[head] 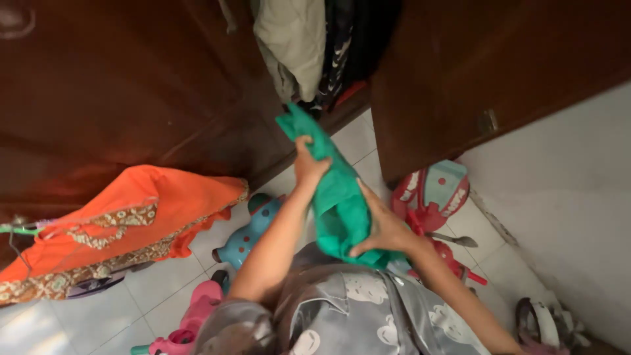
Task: Tidying up various objects on the floor and bed and putting them into bags.
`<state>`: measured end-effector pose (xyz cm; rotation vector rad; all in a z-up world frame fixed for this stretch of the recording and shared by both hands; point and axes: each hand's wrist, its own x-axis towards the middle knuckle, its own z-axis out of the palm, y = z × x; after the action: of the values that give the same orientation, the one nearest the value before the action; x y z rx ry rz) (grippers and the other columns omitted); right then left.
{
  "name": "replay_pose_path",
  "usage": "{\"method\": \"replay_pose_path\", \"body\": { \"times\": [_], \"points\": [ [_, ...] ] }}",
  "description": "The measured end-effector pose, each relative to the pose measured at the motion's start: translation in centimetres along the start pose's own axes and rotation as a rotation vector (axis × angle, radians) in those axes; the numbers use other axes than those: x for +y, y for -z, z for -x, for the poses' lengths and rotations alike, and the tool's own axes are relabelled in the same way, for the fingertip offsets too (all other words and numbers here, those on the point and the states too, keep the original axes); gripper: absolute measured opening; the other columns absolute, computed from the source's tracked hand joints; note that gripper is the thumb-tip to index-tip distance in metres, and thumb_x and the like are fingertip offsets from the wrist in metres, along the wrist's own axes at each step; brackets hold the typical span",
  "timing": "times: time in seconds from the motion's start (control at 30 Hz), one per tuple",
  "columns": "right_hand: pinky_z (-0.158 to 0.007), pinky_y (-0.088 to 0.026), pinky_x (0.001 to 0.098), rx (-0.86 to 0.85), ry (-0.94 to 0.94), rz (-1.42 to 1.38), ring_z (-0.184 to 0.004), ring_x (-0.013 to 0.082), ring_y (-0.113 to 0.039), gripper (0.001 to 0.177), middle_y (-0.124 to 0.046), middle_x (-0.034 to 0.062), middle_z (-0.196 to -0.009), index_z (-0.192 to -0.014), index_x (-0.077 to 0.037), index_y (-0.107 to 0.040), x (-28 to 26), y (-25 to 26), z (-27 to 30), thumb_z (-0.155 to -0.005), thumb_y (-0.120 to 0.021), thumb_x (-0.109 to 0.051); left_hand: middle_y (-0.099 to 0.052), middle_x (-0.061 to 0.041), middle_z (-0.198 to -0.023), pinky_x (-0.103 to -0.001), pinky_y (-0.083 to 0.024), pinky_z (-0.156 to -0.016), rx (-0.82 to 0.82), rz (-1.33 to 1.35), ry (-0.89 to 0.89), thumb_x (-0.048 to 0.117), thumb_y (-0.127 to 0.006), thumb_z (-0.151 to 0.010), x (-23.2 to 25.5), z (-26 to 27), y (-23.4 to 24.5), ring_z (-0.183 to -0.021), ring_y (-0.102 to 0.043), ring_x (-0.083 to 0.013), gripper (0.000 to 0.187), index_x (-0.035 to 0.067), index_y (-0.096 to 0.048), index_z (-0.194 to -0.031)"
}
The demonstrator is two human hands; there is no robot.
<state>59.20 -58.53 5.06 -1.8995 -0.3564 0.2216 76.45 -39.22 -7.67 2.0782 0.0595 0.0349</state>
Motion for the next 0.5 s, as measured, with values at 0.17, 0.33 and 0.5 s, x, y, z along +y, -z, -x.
{"method": "replay_pose_path", "body": {
  "times": [0.17,0.33,0.5],
  "points": [
    [-0.124,-0.027,0.0508,0.362,0.199,0.645,-0.141,0.0457,-0.039,0.095,-0.047,0.0226,-0.143,-0.137,-0.008,-0.050,4.6,-0.8,-7.5,-0.054,-0.090,-0.031,-0.070,-0.023,-0.100,-0.047,-0.053,-0.085,0.042,0.087,0.240,0.014,-0.075,-0.076,7.1,-3.8,-2.6,-0.094,-0.071,-0.0417,0.065,0.016,-0.039,-0.129],
    [-0.083,-0.054,0.0507,0.512,-0.061,0.631,-0.092,0.0438,-0.068,0.054,-0.071,0.0265,-0.118,-0.123,0.001,-0.070,13.0,4.6,-14.3,-0.080,-0.078,-0.030,-0.068,-0.026,-0.110,-0.049,-0.052,-0.090,0.093,0.093,0.235,0.011,-0.077,-0.077,6.4,-10.8,-4.1,-0.104,-0.068,-0.0442,0.067,0.012,-0.039,-0.132],
    [-0.064,-0.054,0.0550,0.284,-0.090,0.792,-0.064,0.0452,-0.066,0.021,-0.069,0.0238,-0.070,-0.074,-0.006,-0.076,17.9,11.9,-21.5,-0.067,-0.079,-0.026,-0.023,-0.040,-0.161,-0.049,-0.033,-0.115,0.221,-0.089,0.047,0.030,-0.077,-0.097,0.9,-18.9,-5.9,-0.144,-0.033,-0.0509,0.098,-0.008,-0.010,-0.157]
  ]
}}
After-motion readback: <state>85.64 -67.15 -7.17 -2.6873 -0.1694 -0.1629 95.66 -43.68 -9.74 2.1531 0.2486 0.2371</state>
